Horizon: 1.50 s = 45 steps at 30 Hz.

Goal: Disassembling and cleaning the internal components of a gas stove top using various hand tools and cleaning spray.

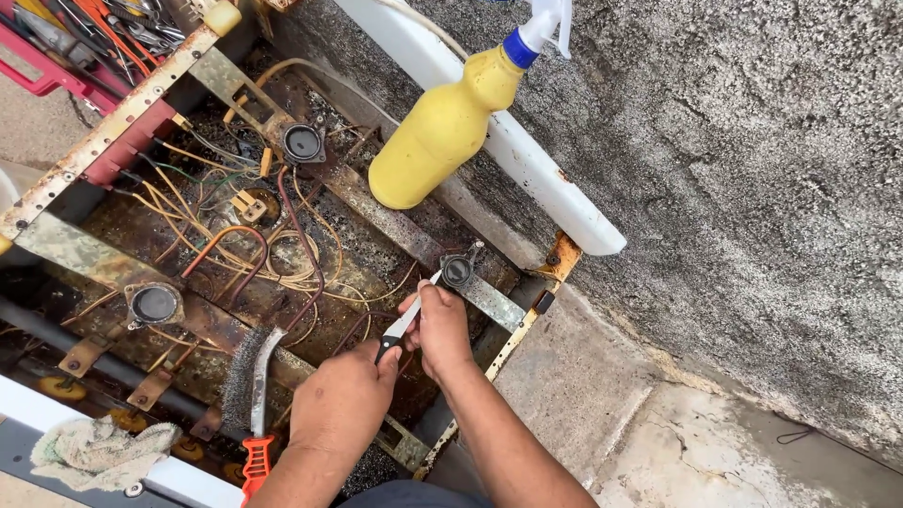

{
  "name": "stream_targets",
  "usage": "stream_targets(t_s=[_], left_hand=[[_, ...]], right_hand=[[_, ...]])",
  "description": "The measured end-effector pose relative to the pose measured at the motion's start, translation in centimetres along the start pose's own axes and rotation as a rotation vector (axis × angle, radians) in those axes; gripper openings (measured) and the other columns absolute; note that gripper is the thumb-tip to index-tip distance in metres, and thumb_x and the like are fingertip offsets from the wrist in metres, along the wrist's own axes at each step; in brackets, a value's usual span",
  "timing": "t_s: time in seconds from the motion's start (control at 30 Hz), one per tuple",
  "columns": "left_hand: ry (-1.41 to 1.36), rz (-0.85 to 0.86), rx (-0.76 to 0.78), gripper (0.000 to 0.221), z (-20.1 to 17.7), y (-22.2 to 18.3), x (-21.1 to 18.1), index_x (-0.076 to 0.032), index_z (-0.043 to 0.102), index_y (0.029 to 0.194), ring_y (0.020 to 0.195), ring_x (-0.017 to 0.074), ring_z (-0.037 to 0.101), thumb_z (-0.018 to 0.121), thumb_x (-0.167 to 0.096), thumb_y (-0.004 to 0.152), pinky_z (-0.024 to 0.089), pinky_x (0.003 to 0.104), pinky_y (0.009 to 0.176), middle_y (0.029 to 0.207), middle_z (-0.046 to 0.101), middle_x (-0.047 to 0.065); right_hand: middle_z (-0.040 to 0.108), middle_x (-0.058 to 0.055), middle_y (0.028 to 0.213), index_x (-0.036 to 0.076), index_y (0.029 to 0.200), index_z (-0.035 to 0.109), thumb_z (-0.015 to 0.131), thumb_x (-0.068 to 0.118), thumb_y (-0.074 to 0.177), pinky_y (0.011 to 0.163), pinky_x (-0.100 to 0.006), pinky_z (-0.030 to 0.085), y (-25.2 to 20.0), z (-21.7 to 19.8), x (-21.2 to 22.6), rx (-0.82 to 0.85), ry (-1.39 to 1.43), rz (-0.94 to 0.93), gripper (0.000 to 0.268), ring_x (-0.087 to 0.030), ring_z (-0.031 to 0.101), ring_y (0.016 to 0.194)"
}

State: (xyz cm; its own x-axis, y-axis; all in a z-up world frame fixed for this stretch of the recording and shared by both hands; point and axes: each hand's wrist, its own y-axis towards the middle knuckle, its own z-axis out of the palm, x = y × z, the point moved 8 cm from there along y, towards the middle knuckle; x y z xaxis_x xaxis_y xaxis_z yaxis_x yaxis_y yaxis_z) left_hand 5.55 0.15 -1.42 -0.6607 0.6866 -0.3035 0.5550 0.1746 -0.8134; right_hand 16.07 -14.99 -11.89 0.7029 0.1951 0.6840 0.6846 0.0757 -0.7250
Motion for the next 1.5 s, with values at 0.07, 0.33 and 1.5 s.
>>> stream_targets(t_s=[0.07, 0.33, 1.5], left_hand=[[0.002, 0.005, 0.006, 0.046, 0.1, -0.3, -0.3, -0.023, 0.075, 0.125, 0.095, 0.0306, 0.088, 0.045, -0.057, 0.123, 0.07, 0.048, 0.089, 0.101, 0.089, 0.007], [-0.107, -0.021, -0.033, 0.046, 2.3, 0.1, -0.5, -0.023, 0.074, 0.127, 0.1, 0.0361, 0.087, 0.045, -0.058, 0.122, 0.067, 0.053, 0.09, 0.105, 0.089, 0.009], [-0.009, 0.074, -0.358, 0.043, 1.3, 0.3, -2.3, -0.015, 0.077, 0.119, 0.077, 0.0392, 0.087, 0.057, -0.054, 0.119, 0.069, 0.052, 0.071, 0.091, 0.088, 0.013]], right_hand=[[0.06, -0.003, 0.068, 0.002, 0.098, 0.077, 0.049, 0.028, 0.129, 0.046, -0.031, 0.042, -0.4, -0.1, 0.8, -0.017, -0.074, -0.02, 0.049, -0.012, 0.046, 0.049], [0.06, -0.006, 0.066, 0.0, 0.09, 0.074, 0.049, 0.025, 0.129, 0.042, -0.032, 0.04, -0.1, -0.3, 1.4, -0.01, -0.025, -0.038, 0.052, -0.013, 0.045, 0.046], [0.057, -0.003, 0.072, 0.002, 0.098, 0.073, 0.048, 0.03, 0.129, 0.048, -0.031, 0.04, 0.0, -0.1, 3.1, -0.019, -0.024, -0.01, 0.049, -0.011, 0.042, 0.052]])
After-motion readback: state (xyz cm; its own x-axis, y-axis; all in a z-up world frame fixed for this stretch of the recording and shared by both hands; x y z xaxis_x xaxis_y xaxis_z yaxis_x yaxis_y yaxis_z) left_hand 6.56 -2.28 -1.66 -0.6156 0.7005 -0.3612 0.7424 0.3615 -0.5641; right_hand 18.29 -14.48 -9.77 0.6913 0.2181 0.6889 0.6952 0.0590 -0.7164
